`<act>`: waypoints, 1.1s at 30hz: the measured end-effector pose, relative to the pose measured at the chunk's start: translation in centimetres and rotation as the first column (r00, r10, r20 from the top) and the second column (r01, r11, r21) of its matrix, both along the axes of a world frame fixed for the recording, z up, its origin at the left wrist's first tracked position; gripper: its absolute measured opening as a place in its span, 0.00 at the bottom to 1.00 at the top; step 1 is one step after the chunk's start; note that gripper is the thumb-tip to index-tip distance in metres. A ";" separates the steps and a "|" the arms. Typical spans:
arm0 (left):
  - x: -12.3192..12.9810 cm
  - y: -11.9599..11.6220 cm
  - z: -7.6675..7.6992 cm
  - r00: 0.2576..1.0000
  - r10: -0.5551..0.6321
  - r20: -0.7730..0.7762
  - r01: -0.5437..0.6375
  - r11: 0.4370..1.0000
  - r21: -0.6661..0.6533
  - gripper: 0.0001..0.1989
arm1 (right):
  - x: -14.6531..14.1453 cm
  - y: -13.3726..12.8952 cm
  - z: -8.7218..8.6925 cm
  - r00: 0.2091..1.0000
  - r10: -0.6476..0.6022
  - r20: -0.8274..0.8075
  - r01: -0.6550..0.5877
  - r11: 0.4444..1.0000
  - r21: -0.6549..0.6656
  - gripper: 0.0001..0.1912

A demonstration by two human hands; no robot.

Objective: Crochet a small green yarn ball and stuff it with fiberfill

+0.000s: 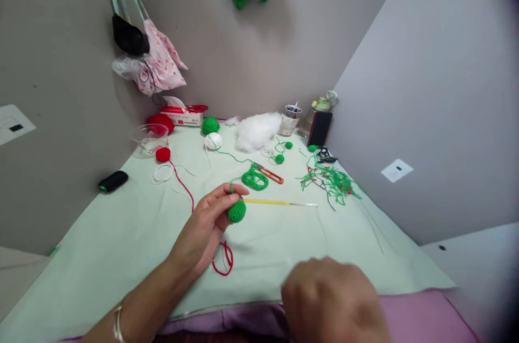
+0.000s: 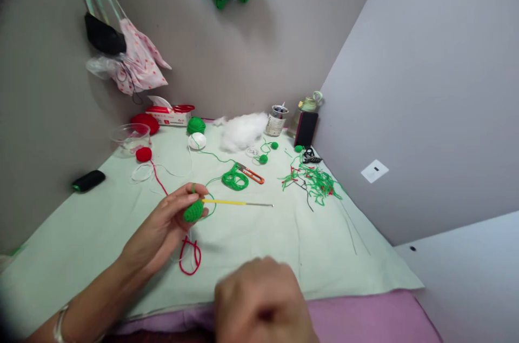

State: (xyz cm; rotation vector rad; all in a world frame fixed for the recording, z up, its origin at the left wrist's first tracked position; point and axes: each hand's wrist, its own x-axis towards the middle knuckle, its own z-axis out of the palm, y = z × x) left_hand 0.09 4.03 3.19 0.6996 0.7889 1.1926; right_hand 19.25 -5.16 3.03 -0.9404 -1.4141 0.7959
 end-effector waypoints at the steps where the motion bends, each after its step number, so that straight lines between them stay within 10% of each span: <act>1: 0.0 -0.9 0.4 1.000 0.008 -0.006 -0.008 1.000 0.003 0.08 | -0.4 0.9 -0.2 0.999 0.032 0.001 -0.032 0.998 -0.050 0.27; 4: 0.5 -2.7 0.4 0.998 -0.036 -0.043 0.037 0.999 0.019 0.08 | -1.3 2.8 -1.0 0.999 -0.016 -0.034 0.010 0.985 -0.174 0.12; 17: 0.3 -2.7 -0.2 0.956 -0.278 -0.090 0.286 0.954 0.092 0.22 | -1.8 4.2 -2.5 0.960 -0.052 -0.274 0.027 0.995 -0.093 0.12; 26: 0.5 -2.7 -0.1 0.920 -0.072 -0.385 0.174 0.955 0.238 0.23 | -1.5 5.1 -1.8 0.985 0.065 -0.163 -0.063 0.998 0.018 0.02; 33: 1.0 -2.9 -0.9 0.975 -0.088 -0.205 0.115 0.985 0.127 0.20 | -1.9 5.0 -1.8 0.983 -0.043 -0.176 0.045 0.999 0.012 0.05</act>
